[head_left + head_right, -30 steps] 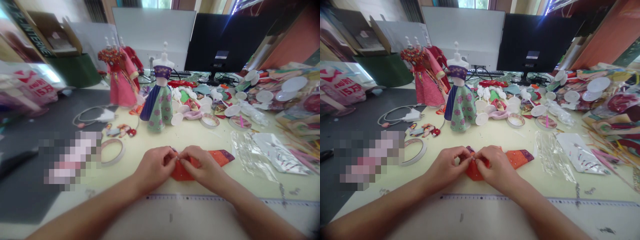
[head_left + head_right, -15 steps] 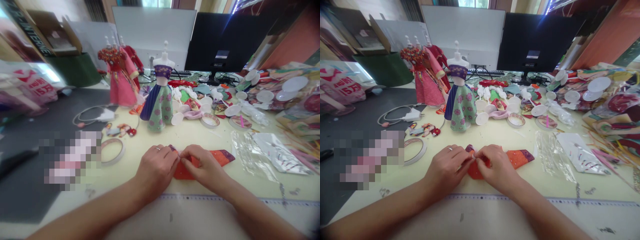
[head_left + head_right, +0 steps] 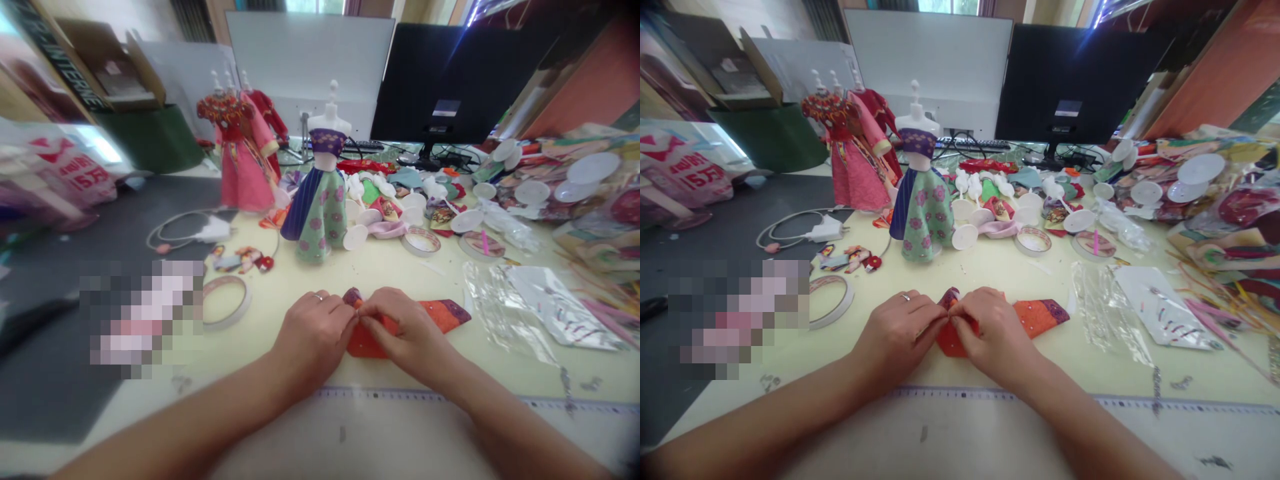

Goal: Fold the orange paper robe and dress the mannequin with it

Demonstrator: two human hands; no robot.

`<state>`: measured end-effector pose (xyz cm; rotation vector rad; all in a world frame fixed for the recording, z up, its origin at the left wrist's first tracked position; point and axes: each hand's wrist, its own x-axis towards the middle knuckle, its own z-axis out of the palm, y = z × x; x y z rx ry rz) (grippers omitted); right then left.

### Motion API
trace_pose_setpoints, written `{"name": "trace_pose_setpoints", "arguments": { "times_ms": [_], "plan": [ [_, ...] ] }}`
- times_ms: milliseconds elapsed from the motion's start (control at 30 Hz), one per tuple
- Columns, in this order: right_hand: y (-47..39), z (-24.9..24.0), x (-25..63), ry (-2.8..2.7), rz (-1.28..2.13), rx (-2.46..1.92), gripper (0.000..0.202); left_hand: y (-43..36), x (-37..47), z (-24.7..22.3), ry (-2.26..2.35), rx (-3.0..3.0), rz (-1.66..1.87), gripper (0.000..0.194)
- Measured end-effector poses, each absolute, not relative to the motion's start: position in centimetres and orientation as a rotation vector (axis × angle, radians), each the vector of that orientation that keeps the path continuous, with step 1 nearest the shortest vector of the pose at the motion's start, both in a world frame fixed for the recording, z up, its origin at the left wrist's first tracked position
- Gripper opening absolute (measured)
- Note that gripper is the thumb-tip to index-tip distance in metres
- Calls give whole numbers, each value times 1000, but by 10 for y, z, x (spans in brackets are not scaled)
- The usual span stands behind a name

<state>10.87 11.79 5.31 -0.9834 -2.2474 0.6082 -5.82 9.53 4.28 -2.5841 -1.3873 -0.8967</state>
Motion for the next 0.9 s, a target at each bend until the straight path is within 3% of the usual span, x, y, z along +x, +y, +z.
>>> {"name": "trace_pose_setpoints", "arguments": {
  "times_ms": [600,900],
  "plan": [
    [117,54,110,-2257,661,-1031,16,96,-60,43,-1507,-2737,-976,22],
    [117,55,112,-2204,829,-1091,14,96,-60,56,-1924,-2890,-1117,15]
  ]
}}
